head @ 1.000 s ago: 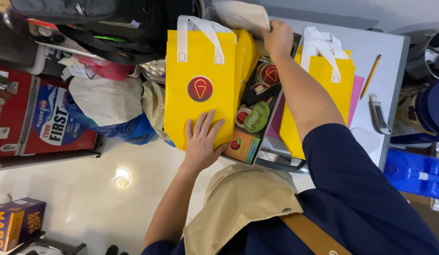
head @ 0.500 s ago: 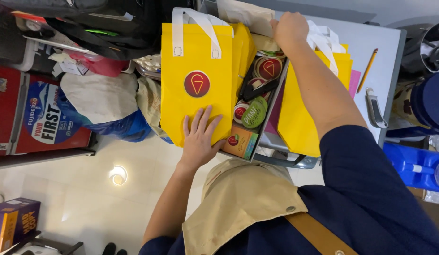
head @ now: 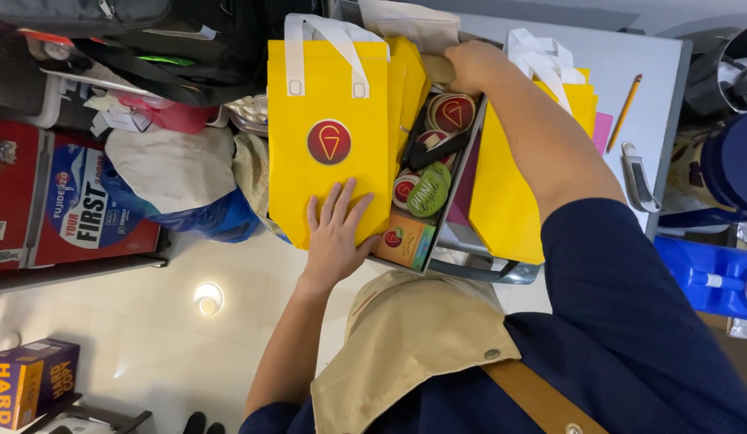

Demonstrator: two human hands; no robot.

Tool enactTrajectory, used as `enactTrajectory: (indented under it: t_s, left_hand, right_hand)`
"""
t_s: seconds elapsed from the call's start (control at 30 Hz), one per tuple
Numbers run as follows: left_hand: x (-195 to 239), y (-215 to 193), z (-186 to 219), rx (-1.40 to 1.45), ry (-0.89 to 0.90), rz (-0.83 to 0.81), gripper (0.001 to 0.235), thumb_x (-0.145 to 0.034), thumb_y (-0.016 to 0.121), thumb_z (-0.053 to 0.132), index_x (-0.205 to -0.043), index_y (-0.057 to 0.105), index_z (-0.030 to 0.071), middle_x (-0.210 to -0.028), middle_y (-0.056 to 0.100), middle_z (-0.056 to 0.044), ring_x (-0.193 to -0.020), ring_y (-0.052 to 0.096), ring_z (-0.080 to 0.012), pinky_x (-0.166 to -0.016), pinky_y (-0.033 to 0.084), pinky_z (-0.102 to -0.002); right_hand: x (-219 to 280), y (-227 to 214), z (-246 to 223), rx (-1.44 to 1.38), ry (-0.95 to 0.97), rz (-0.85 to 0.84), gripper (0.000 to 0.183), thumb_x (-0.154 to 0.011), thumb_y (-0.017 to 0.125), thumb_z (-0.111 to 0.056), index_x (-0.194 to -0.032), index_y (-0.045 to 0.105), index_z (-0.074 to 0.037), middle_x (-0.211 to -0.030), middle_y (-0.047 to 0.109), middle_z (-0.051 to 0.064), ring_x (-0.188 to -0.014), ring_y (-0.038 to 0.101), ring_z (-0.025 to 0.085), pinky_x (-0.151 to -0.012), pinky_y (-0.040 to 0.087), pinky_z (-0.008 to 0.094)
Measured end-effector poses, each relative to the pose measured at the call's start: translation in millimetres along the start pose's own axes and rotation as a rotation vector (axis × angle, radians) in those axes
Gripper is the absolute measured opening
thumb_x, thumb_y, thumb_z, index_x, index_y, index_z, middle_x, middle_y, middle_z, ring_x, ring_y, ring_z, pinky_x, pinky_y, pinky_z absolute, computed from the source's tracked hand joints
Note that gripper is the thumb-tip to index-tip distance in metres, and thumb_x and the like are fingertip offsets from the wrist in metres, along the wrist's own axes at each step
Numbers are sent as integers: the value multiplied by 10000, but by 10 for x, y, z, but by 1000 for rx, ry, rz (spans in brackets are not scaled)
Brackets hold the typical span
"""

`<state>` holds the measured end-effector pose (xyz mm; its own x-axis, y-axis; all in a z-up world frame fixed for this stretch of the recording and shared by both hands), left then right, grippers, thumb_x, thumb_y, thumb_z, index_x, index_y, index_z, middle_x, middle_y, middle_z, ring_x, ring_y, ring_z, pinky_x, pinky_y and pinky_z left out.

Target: Applying circular stickers to yellow paper bags and organizing them in a container.

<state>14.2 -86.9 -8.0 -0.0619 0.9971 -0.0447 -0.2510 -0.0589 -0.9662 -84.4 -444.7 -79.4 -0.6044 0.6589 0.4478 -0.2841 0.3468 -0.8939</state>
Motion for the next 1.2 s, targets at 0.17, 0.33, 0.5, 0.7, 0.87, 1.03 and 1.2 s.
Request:
enactTrajectory:
  t_s: [0.17, 0.33, 0.5, 0.7, 0.87, 1.03, 1.2]
  left_hand:
    - [-12, -15, 1, -10, -6, -11, 679, -883, 752, 479, -1468, 500, 244, -1620, 395, -75, -1504, 337, -332, -1227, 159, -616]
    - [-36, -65, 21, 5, -15, -34, 659, -880, 758, 467, -1449, 517, 239, -1606, 412, -74, -1495, 345, -332, -1224, 161, -609]
    - [-34, -84, 19, 19, -43, -46, 659, -864, 789, 413, -1437, 522, 227, -1595, 428, -72, -1483, 366, -328, -1218, 184, -604]
    - [-45, -65, -20, 28, -52, -69, 658, -862, 775, 445, -1434, 529, 233, -1602, 418, -78, -1477, 356, -339, -1214, 166, -608]
    - [-49, -67, -32, 33, -42, -80, 665, -861, 780, 438, -1439, 523, 233, -1605, 412, -70, -1484, 345, -336, -1210, 170, -604]
    - [-63, -76, -31, 40, -56, -112, 655, -866, 779, 437, -1434, 525, 230, -1602, 416, -60, -1488, 342, -333, -1215, 159, -610]
    - [-66, -71, -37, 18, -42, -123, 672, -859, 775, 444, -1441, 513, 234, -1607, 402, -60, -1481, 336, -331, -1205, 174, -605]
  right_hand:
    - [-16, 15, 57, -61, -7, -33, 750, -925, 734, -494, -1546, 488, -155, -1443, 601, 160, -1259, 575, 423, -983, 508, 531]
    - [-25, -5, 54, -46, -4, -51, 726, -933, 717, -505, -1549, 495, -191, -1473, 584, 121, -1280, 566, 393, -997, 504, 525]
    - [97, -60, -2, -95, 7, -68, 713, -944, 697, -483, -1527, 479, -134, -1406, 618, 179, -1216, 595, 422, -945, 517, 515]
    - [-3, 5, 31, -119, -43, -63, 656, -966, 705, -439, -1545, 495, -213, -1459, 591, 144, -1261, 571, 406, -1003, 486, 504]
    - [38, -31, 28, -146, -36, -96, 578, -998, 668, -378, -1541, 510, -260, -1488, 571, 127, -1246, 577, 382, -963, 498, 491]
    - [6, 8, 48, -91, -58, -87, 541, -999, 631, -316, -1527, 528, -257, -1421, 622, 105, -1169, 621, 371, -899, 538, 487]
    - [-65, 47, 78, -89, -72, -36, 568, -964, 732, -247, -1504, 555, -257, -1445, 602, 131, -1182, 611, 393, -930, 526, 490]
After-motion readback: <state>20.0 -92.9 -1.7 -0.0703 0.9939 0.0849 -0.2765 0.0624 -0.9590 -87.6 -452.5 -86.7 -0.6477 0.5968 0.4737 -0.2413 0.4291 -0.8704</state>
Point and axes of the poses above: each hand's wrist, its own x-axis away from the middle knuckle, its own y-axis out of the palm, z = x × y, the point moved 9 cm from there along -x, towards the middle knuckle
